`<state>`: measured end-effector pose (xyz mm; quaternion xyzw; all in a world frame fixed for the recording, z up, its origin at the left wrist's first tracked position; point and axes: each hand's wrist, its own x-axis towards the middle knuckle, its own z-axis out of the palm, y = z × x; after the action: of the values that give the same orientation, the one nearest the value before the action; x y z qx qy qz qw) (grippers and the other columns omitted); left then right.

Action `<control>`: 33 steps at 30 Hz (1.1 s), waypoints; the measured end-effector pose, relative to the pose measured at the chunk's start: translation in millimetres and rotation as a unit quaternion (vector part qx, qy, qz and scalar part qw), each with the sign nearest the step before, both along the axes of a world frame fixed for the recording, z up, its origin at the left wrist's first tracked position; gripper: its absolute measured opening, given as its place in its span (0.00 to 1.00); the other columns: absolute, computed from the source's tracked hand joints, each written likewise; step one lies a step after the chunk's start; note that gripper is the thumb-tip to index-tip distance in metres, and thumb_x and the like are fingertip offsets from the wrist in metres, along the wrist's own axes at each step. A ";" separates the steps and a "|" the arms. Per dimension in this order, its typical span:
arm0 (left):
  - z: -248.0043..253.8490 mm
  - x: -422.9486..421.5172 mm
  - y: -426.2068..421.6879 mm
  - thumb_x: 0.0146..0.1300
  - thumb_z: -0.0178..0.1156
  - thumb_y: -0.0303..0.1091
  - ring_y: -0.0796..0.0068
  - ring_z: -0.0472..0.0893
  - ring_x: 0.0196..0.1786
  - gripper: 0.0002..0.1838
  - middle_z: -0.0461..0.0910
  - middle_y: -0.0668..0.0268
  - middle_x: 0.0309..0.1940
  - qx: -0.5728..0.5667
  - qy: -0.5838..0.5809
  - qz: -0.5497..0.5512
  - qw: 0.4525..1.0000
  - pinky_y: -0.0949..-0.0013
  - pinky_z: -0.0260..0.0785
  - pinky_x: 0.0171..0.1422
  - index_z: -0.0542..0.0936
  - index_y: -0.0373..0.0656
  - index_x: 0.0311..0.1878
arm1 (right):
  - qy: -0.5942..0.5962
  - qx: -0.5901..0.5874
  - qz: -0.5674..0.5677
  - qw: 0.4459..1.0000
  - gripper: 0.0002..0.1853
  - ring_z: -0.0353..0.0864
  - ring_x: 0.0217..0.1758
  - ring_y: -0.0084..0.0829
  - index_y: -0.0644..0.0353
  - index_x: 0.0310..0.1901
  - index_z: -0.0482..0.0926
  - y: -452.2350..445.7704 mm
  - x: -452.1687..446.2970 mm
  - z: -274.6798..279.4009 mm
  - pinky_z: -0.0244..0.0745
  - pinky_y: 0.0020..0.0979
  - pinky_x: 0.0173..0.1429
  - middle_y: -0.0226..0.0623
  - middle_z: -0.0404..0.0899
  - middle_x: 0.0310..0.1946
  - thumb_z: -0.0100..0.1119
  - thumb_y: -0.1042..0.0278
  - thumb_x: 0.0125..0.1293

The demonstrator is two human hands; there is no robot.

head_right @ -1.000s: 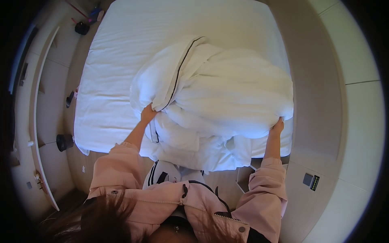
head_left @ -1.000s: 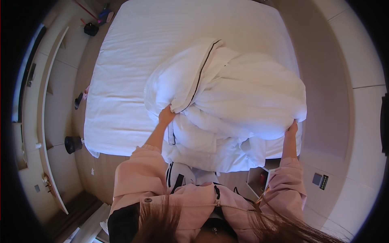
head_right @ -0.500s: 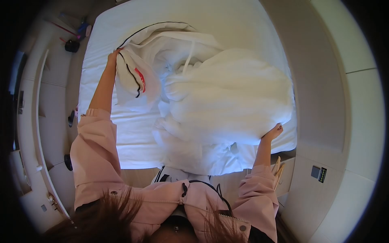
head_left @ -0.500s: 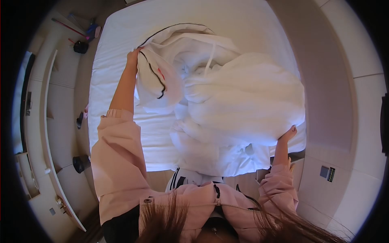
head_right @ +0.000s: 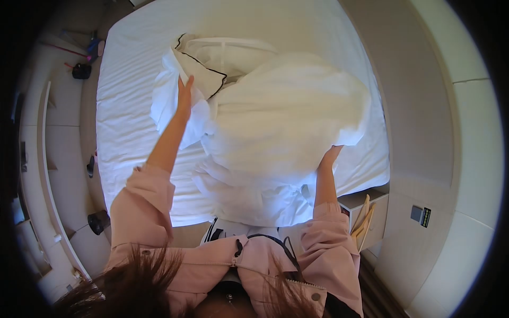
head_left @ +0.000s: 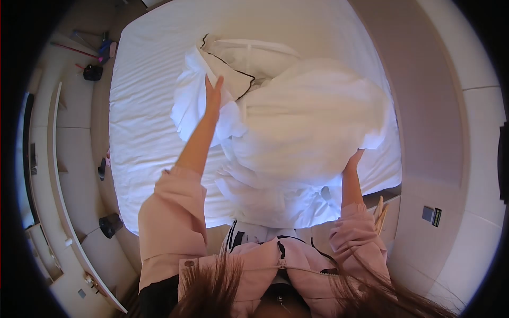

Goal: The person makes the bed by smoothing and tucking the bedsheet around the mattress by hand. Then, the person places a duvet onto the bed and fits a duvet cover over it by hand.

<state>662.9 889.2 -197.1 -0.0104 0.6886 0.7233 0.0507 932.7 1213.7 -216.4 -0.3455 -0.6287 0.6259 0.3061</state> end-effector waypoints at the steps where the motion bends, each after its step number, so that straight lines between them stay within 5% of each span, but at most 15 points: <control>1: -11.3 23.7 1.2 0.55 0.51 0.42 0.63 0.47 0.64 0.37 0.47 0.54 0.62 -0.077 0.050 0.023 0.996 0.68 0.38 0.65 0.46 0.35 0.61 | -0.023 -0.056 -0.016 0.998 0.27 0.62 0.54 0.34 0.62 0.57 0.51 -5.6 4.0 13.7 0.60 0.31 0.54 0.42 0.58 0.54 0.43 0.59 0.59; 5: -45.2 143.6 -21.1 0.57 0.49 0.40 0.58 0.46 0.64 0.34 0.45 0.52 0.61 -0.292 0.162 -0.027 0.942 0.63 0.39 0.65 0.47 0.33 0.60 | -0.024 -0.088 -0.007 0.996 0.28 0.58 0.57 0.35 0.62 0.59 0.49 -1.9 54.7 10.4 0.57 0.29 0.57 0.43 0.54 0.57 0.41 0.59 0.60; 8: -73.1 213.0 -54.4 0.53 0.54 0.45 0.57 0.49 0.63 0.37 0.51 0.51 0.59 -0.322 0.127 -0.006 0.938 0.62 0.42 0.64 0.50 0.35 0.60 | -0.088 0.028 -0.045 0.995 0.29 0.56 0.59 0.36 0.62 0.60 0.47 -9.7 113.8 -16.7 0.54 0.29 0.58 0.44 0.52 0.58 0.40 0.60 0.61; 10: -99.5 238.4 -83.1 0.46 0.60 0.48 0.56 0.55 0.60 0.42 0.58 0.51 0.55 -0.493 0.022 -0.223 0.840 0.60 0.48 0.60 0.52 0.38 0.60 | -0.137 0.187 0.036 0.972 0.31 0.54 0.60 0.36 0.62 0.61 0.43 -31.4 140.9 -23.4 0.53 0.30 0.58 0.45 0.49 0.59 0.42 0.61 0.60; 12: -89.3 241.3 -86.2 0.42 0.62 0.49 0.57 0.60 0.56 0.43 0.63 0.52 0.51 -0.500 0.005 -0.238 0.833 0.60 0.53 0.56 0.54 0.39 0.59 | -0.175 0.121 0.012 0.977 0.35 0.53 0.60 0.36 0.62 0.62 0.39 -48.8 158.5 -45.0 0.52 0.32 0.58 0.45 0.46 0.60 0.45 0.62 0.59; 13: -83.5 243.3 -84.8 0.39 0.63 0.49 0.57 0.66 0.52 0.43 0.67 0.53 0.47 -0.505 -0.010 -0.253 0.826 0.60 0.58 0.52 0.57 0.40 0.58 | -0.119 -0.010 -0.017 0.993 0.36 0.53 0.59 0.36 0.60 0.62 0.37 -58.4 167.7 -65.7 0.54 0.35 0.56 0.43 0.45 0.61 0.47 0.61 0.59; 14: -81.8 244.1 -80.5 0.39 0.63 0.49 0.57 0.66 0.52 0.43 0.67 0.53 0.47 -0.504 -0.013 -0.255 0.825 0.60 0.58 0.52 0.57 0.40 0.58 | -0.194 -0.118 -0.039 0.973 0.36 0.55 0.60 0.35 0.49 0.62 0.35 -73.0 169.4 -73.2 0.59 0.38 0.53 0.35 0.49 0.60 0.42 0.51 0.60; 15: -80.4 242.7 -72.4 0.39 0.63 0.48 0.58 0.69 0.46 0.41 0.70 0.53 0.42 -0.507 -0.028 -0.255 0.823 0.60 0.62 0.46 0.58 0.40 0.56 | -0.191 -0.218 -0.021 0.957 0.35 0.56 0.60 0.35 0.48 0.62 0.37 -92.8 163.5 -62.4 0.61 0.41 0.51 0.32 0.50 0.59 0.40 0.48 0.60; 16: -78.6 244.8 -64.9 0.39 0.62 0.47 0.58 0.73 0.40 0.39 0.74 0.54 0.37 -0.509 -0.042 -0.254 0.821 0.60 0.65 0.41 0.60 0.40 0.55 | -0.195 -0.201 0.088 0.956 0.34 0.56 0.60 0.33 0.48 0.62 0.38 -102.3 178.6 -94.0 0.62 0.41 0.51 0.32 0.51 0.58 0.41 0.49 0.59; 19: -72.4 264.2 -45.6 0.42 0.60 0.44 0.55 0.75 0.32 0.33 0.76 0.53 0.27 -0.500 -0.048 -0.237 0.832 0.60 0.66 0.35 0.64 0.40 0.52 | -0.279 -0.289 0.219 0.889 0.40 0.57 0.59 0.30 0.45 0.62 0.38 -158.3 145.5 -72.7 0.63 0.41 0.51 0.33 0.49 0.59 0.54 0.55 0.53; 22: -70.7 288.1 -35.5 0.44 0.58 0.42 0.52 0.74 0.32 0.29 0.75 0.51 0.26 -0.404 0.002 -0.246 0.881 0.58 0.66 0.35 0.66 0.43 0.51 | -0.237 -0.335 0.224 0.884 0.37 0.55 0.60 0.35 0.46 0.60 0.45 -179.5 115.3 -59.8 0.59 0.45 0.53 0.37 0.47 0.59 0.52 0.49 0.53; 24: -29.1 296.9 -18.0 0.44 0.57 0.41 0.50 0.73 0.34 0.23 0.75 0.51 0.28 -0.363 -0.012 -0.234 0.902 0.57 0.65 0.36 0.70 0.44 0.46 | -0.114 -0.527 0.066 0.840 0.31 0.56 0.59 0.32 0.47 0.57 0.53 -176.8 93.7 -65.1 0.59 0.46 0.53 0.36 0.55 0.56 0.51 0.48 0.53; 30: 30.7 320.0 14.1 0.44 0.57 0.40 0.49 0.73 0.34 0.16 0.75 0.52 0.29 -0.242 -0.026 -0.239 0.940 0.58 0.65 0.38 0.74 0.41 0.36 | -0.018 -0.416 0.082 0.906 0.26 0.67 0.52 0.32 0.61 0.52 0.62 -139.5 33.4 -23.6 0.64 0.31 0.53 0.36 0.67 0.49 0.40 0.48 0.60; 33: 45.9 334.4 39.0 0.44 0.56 0.40 0.50 0.73 0.35 0.16 0.75 0.51 0.29 -0.155 0.004 -0.257 0.954 0.58 0.65 0.38 0.74 0.40 0.36 | 0.060 -0.454 0.171 0.872 0.23 0.69 0.49 0.33 0.62 0.49 0.65 -102.0 16.4 5.0 0.66 0.31 0.51 0.38 0.70 0.46 0.41 0.51 0.59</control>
<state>997.4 928.2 -151.1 0.1620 0.7718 0.5704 0.2294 949.1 1111.8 -211.4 -0.2953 -0.3055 0.9043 0.0404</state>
